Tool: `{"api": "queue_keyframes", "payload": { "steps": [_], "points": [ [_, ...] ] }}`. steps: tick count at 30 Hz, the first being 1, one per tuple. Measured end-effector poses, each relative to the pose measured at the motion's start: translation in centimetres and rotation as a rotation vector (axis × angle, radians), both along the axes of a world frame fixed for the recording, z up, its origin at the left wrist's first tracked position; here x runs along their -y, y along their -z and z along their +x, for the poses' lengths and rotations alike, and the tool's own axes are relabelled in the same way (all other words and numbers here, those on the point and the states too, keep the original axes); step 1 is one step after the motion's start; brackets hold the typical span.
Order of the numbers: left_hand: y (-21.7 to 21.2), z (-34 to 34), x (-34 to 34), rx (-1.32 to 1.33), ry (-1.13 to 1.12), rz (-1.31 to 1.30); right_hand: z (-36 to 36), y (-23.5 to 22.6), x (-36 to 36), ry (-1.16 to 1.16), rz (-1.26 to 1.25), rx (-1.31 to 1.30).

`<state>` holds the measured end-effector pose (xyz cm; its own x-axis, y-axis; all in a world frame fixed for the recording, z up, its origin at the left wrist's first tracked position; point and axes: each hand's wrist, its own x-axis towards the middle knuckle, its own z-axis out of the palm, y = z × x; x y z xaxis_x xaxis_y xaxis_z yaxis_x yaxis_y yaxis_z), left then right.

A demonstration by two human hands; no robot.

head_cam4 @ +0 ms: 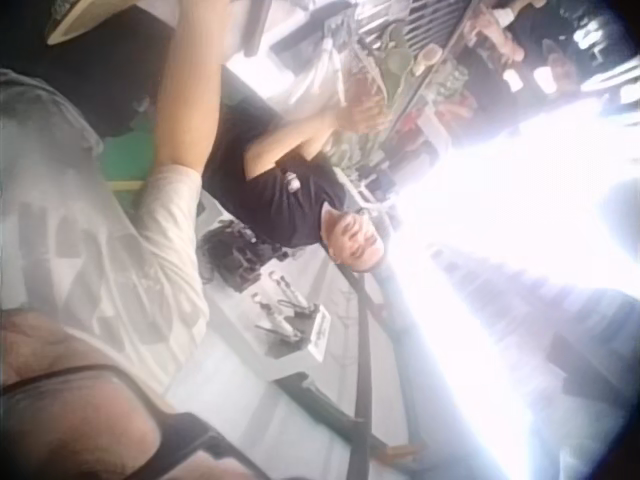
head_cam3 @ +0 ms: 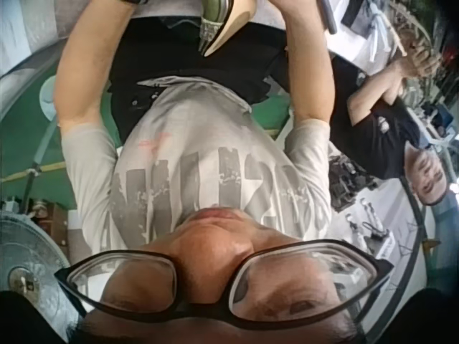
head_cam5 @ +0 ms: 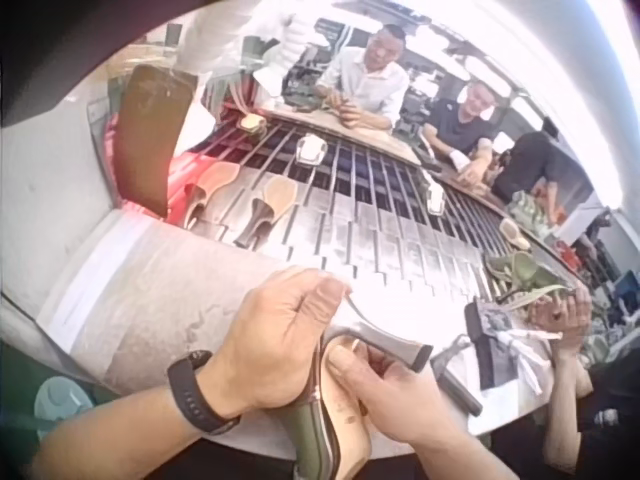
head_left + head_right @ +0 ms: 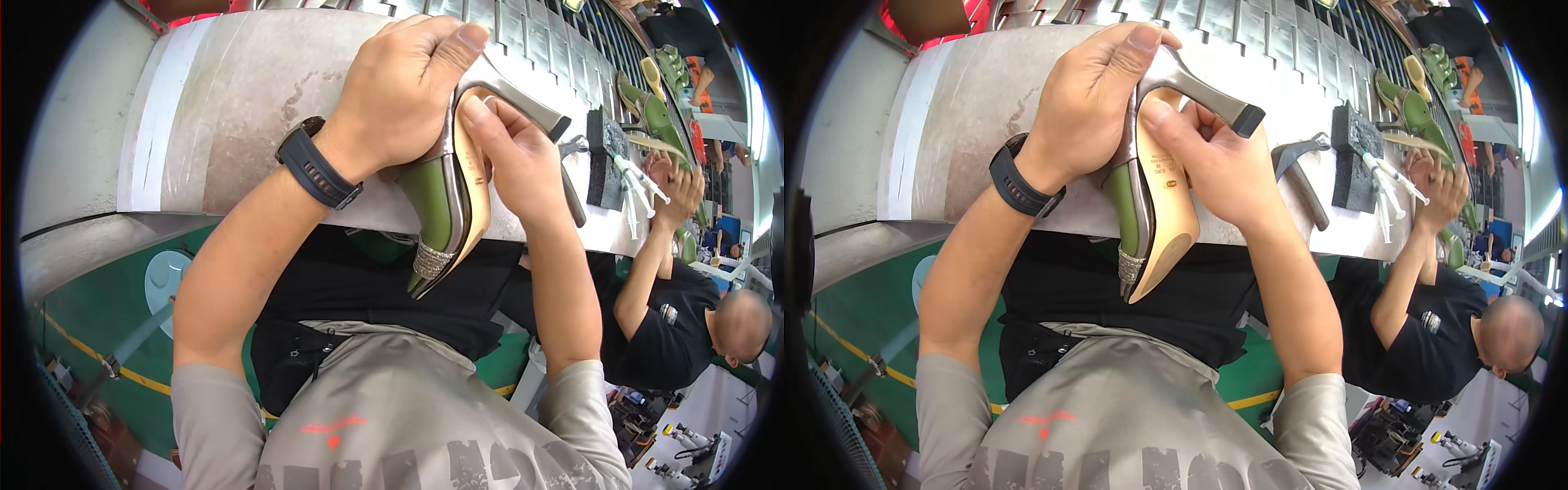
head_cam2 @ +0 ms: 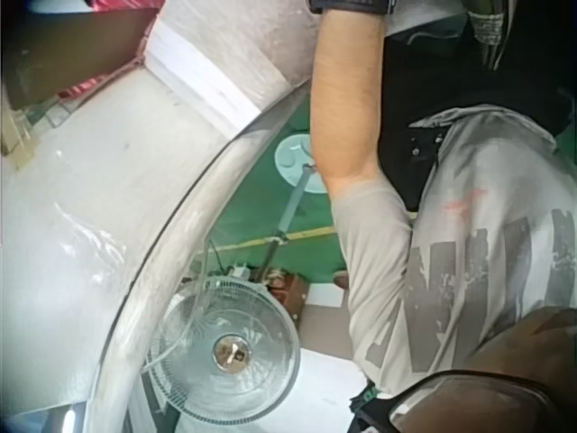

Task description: The person assembles high-heeled shoes by taking shoe lasts and soles from a conveyor, pressing each sole onto the corresponding shoe upper by hand, hammering the edges and heels with a hammer, and placing the assembled shoes back onto the conveyor.

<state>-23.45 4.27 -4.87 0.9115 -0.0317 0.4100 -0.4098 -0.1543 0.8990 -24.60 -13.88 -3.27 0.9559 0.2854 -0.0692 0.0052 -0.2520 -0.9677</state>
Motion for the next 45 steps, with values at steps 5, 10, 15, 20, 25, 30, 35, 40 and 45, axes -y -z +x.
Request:
{"api": "queue_keyframes", "payload": {
  "steps": [5, 10, 15, 20, 25, 30, 35, 40, 45],
  "points": [
    [0.6, 0.5, 0.5, 0.149, -0.078, -0.033, -2.0, -1.5, 3.3, -0.223, 0.058, -0.145],
    [0.4, 0.7, 1.1, 0.115, -0.090, -0.078, -2.5, -2.4, 3.3, -0.244, -0.001, -0.107],
    [-0.5, 0.1, 0.5, 0.048, -0.070, 0.007, -0.8, -3.8, 0.4, -0.128, -0.300, 0.015],
    [-1.3, -1.6, -2.8, -0.019, 0.022, 0.104, 0.2, -3.6, -0.8, -0.183, -0.205, 0.168],
    [1.9, -9.4, -5.6, 0.202, -0.261, 0.017, -2.5, -4.6, 0.7, -0.387, -0.596, 0.751],
    [4.1, -13.2, -4.1, 0.348, -0.291, 0.509, -1.3, 0.4, 1.6, -0.205, -0.642, 1.142],
    [1.7, -11.5, -4.7, 0.141, -0.128, 0.404, -2.0, -1.0, 1.6, -0.362, -0.397, 0.995],
    [0.1, -10.2, -3.8, -0.136, 0.034, 0.277, -1.4, 0.8, 1.7, -0.406, -0.380, 1.104],
    [-0.8, -9.5, -3.3, -0.236, 0.056, 0.240, -1.5, -0.3, 2.0, -0.432, -0.366, 1.161]
  ]
}}
